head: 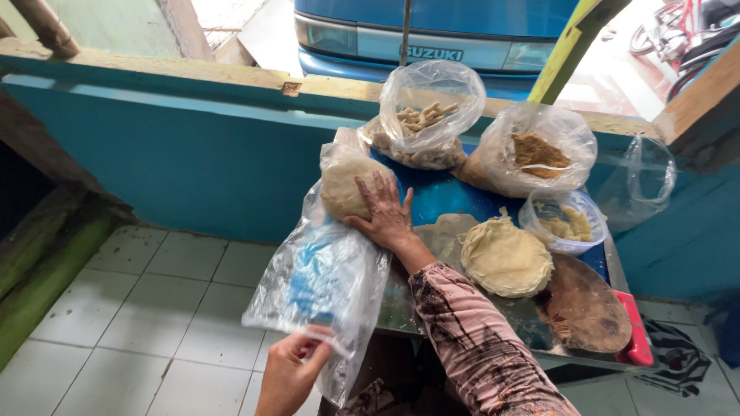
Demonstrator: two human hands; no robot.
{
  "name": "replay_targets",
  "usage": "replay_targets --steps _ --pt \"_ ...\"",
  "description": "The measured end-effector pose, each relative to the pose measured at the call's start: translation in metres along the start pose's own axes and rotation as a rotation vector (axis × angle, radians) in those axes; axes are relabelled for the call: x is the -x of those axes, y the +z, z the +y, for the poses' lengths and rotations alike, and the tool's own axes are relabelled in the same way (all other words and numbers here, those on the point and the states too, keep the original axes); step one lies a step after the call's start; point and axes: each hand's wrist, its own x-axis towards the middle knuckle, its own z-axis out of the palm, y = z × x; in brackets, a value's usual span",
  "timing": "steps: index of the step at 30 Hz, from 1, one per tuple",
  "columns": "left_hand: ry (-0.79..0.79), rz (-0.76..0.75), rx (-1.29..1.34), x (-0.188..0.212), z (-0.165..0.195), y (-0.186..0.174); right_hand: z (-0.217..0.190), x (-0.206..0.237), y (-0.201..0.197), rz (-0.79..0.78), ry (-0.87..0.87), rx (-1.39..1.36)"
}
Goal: The person spoons brown filling from a plastic bag onto square dough wrappers, folds each wrapper over the filling, and sets the folded pastries aside. They then cover a dough ball with plastic, and stretch thin round dough sheets over upturned bowls and a wooden board, pressing the dough down around the edges.
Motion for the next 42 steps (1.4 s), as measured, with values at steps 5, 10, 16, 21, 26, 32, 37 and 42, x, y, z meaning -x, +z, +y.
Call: replay_targets --steps 5,10,16,21,26,32,37,42 --pt "-0.105 0.340 -0.112 0.010 -0.058 -0.007 0.037 0.041 -0.042 -0.090 0.080 -0.095" --pt "0.589 0.714 0.062 0.033 -0.020 -0.012 0.102 0.157 -0.117 0.103 0.071 0.245" --pt "0.832 -0.020 0.211 0.020 0.141 0.128 0.099 0.230 -0.126 0.366 0.221 0.132" --pt "0.484 -0.017 -0.330 -0.115 0.201 0.219 0.099 0.250 -0.123 0.415 0.239 -0.024" --pt "0.166 -0.301 -0.415 -0.187 0.168 0.248 0.107 0.270 -0.133 0.369 0.314 -0.144" --pt "0.273 -0.373 -0.206 -0.195 0.160 0.242 0.103 0.261 -0.126 0.403 0.420 -0.243" --pt "0.282 -0.389 0.182 -0.168 0.148 0.236 0.095 0.248 -0.113 0.553 0.341 -0.359" --pt "0.021 -0.333 0.271 -0.143 0.125 0.196 0.090 0.240 -0.102 0.551 0.400 -0.558"
